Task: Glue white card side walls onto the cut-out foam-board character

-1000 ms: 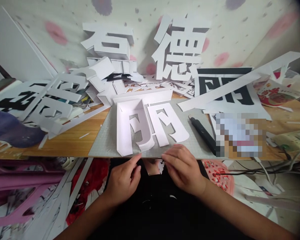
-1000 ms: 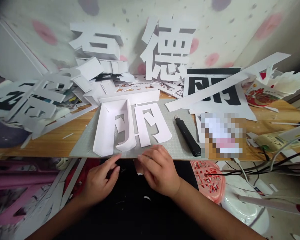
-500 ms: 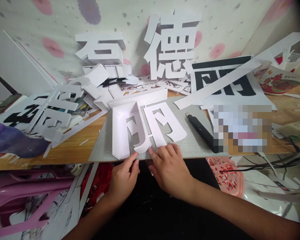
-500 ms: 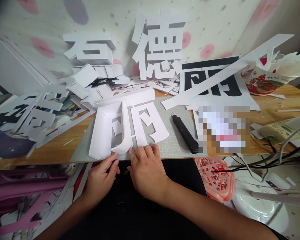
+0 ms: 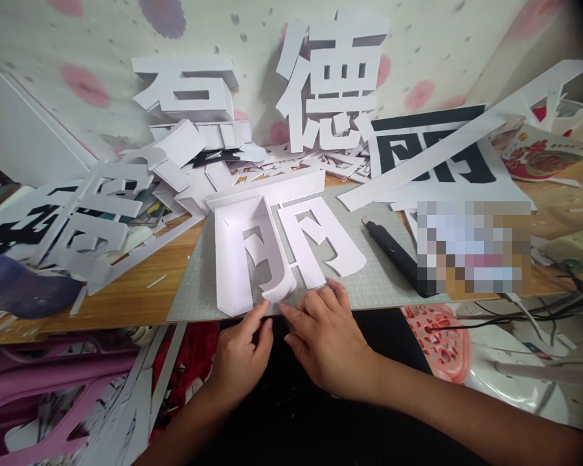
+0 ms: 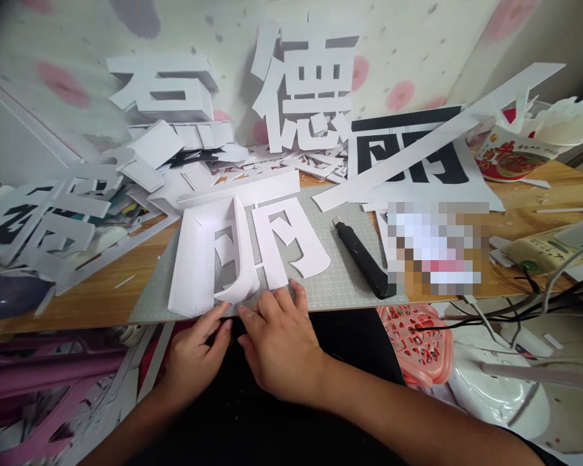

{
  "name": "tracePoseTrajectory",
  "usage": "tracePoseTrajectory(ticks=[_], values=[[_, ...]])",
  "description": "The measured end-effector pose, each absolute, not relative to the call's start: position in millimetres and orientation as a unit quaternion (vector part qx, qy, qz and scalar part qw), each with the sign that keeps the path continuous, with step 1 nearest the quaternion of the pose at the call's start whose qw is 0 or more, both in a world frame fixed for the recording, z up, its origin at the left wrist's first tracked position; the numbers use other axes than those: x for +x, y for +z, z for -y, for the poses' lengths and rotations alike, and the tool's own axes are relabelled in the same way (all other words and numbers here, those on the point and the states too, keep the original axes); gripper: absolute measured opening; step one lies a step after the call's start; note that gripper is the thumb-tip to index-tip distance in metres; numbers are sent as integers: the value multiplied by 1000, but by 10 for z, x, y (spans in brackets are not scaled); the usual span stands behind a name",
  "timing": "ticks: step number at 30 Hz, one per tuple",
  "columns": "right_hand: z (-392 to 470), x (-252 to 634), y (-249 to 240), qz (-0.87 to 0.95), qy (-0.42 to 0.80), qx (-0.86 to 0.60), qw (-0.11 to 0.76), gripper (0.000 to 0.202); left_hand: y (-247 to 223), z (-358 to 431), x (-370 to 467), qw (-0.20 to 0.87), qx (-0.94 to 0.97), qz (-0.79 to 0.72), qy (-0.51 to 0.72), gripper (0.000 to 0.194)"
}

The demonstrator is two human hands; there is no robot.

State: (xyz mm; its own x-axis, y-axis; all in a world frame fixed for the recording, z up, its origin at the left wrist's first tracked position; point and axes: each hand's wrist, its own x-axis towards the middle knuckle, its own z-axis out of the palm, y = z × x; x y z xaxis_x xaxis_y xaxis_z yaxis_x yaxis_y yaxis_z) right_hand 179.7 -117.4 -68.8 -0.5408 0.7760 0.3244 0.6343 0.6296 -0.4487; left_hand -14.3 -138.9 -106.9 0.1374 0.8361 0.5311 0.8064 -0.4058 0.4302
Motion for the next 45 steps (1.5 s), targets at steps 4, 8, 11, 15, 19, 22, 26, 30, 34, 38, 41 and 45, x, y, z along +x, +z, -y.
tracePoseTrajectory(ticks=[4,8,11,15,19,22,26,30,34,38,41,45], values=[[1178,1843,-696,850,184,-379,315,23,-1036,1432,-149,62,740,-572,348,30],[1156,1872,-730,827,151,-402,363,16,-975,1476,-101,174,694,-611,339,35],[1108,1870,-731,831,115,-410,357,15,-895,1455,-19,249,626,-645,360,35],[1006,1857,-704,826,80,-445,336,4,-784,1390,75,304,567,-666,378,28],[925,1833,-680,832,54,-465,298,8,-706,1353,124,254,577,-672,389,25],[905,1813,-665,830,34,-465,306,9,-637,1344,155,229,580,-671,401,25],[897,1788,-628,830,-10,-449,330,8,-522,1325,166,202,575,-684,401,26],[842,1733,-596,828,-51,-423,363,15,-439,1294,142,195,567,-699,391,29],[752,1682,-608,825,-67,-401,392,20,-392,1280,137,206,556,-706,387,29],[702,1686,-628,833,-57,-375,402,19,-366,1281,138,202,555,-709,386,28],[697,1689,-624,844,-48,-362,392,18,-383,1279,126,199,558,-709,383,28],[703,1661,-617,855,-46,-359,372,17,-445,1278,111,206,562,-706,378,28]])
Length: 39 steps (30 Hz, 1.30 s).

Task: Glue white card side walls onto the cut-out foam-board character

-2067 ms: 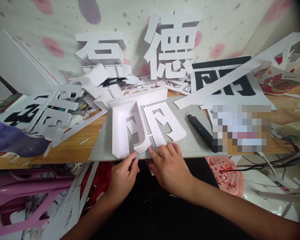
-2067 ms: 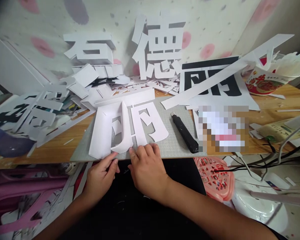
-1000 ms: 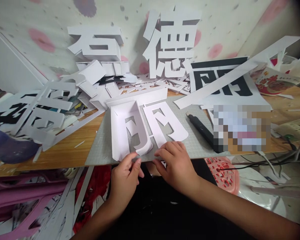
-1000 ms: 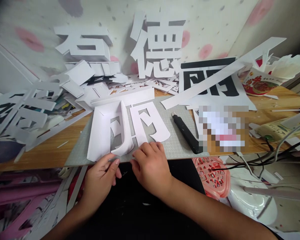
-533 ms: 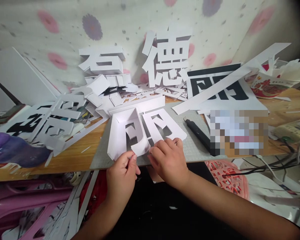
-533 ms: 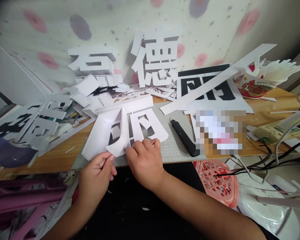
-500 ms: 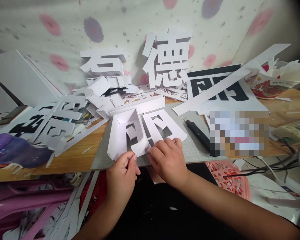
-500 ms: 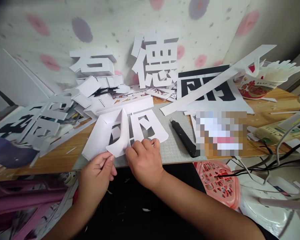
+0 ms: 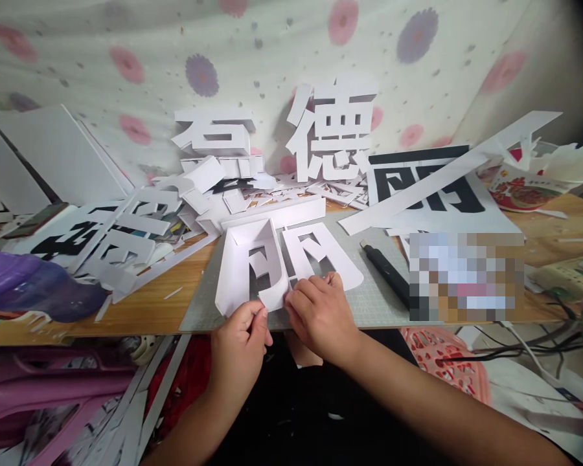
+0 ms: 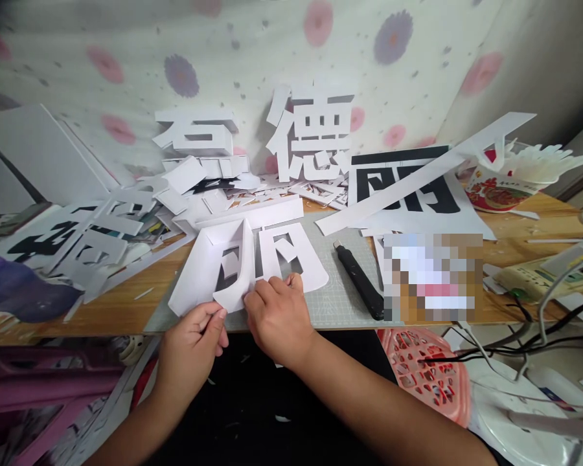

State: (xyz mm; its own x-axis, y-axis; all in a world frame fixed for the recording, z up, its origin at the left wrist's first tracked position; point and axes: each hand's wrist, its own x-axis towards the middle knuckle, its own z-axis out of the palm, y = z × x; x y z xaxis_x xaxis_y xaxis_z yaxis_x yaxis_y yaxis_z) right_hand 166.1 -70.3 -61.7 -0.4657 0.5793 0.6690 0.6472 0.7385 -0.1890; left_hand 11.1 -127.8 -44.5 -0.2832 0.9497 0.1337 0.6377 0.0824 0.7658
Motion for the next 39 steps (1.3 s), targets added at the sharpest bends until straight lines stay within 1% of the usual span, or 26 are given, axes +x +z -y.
tracePoseTrajectory(ticks=[5,10,13,15,17,18,20,22,24,29,33,36,39], values=[[713,1607,-626,855,-30,-362,370,16,-504,1281,116,211,569,-688,398,30],[834,1634,-582,856,19,-327,399,12,-517,1290,92,218,560,-686,410,28],[970,1689,-557,864,112,-217,440,10,-521,1292,68,199,564,-684,417,26],[1043,1719,-564,859,192,-124,459,13,-527,1289,59,179,573,-682,417,24],[1071,1738,-589,850,218,-99,469,16,-536,1284,57,179,573,-681,419,23],[1066,1743,-605,848,203,-121,474,15,-540,1282,58,188,569,-682,420,23],[1022,1744,-639,842,131,-214,477,9,-544,1282,59,208,561,-683,420,24],[952,1731,-668,831,56,-307,461,4,-540,1289,57,218,559,-682,418,24],[885,1702,-686,823,16,-354,444,4,-529,1298,54,221,559,-683,416,24],[799,1614,-686,830,-8,-384,404,5,-522,1299,53,226,559,-682,414,23],[785,1585,-667,842,-16,-380,383,10,-548,1287,53,233,561,-676,418,23],[774,1576,-662,847,-14,-371,380,10,-558,1291,49,235,563,-672,420,23],[762,1565,-680,838,-11,-375,397,11,-567,1301,43,234,562,-674,417,23]])
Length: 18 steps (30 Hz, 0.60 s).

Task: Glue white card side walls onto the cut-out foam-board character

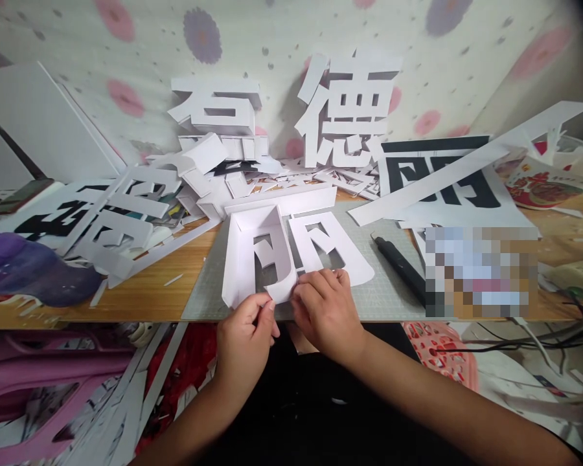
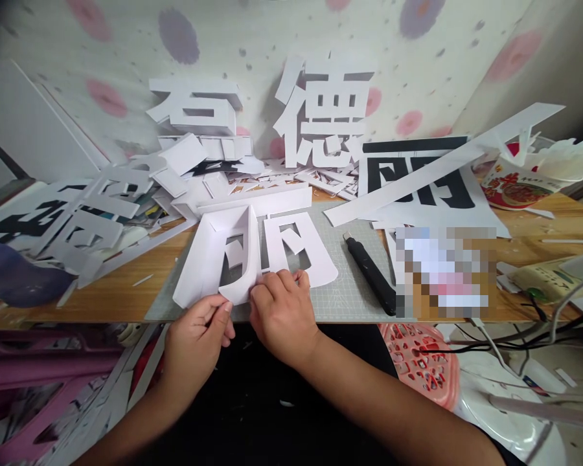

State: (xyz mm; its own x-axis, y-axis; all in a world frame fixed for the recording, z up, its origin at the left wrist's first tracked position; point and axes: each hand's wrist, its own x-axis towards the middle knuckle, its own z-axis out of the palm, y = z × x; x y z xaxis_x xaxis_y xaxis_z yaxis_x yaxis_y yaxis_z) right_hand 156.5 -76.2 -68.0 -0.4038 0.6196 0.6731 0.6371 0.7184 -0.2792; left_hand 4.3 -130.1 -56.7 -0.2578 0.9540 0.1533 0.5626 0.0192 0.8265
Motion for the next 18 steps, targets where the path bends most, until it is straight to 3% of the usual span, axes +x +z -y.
tracePoseTrajectory(ticks=[13,18], values=[[676,1810,-578,747,102,-370,543,17,-574,1321,12,241,542,-695,406,24],[767,1939,-546,752,161,-312,557,14,-656,1337,-76,218,561,-708,369,28]])
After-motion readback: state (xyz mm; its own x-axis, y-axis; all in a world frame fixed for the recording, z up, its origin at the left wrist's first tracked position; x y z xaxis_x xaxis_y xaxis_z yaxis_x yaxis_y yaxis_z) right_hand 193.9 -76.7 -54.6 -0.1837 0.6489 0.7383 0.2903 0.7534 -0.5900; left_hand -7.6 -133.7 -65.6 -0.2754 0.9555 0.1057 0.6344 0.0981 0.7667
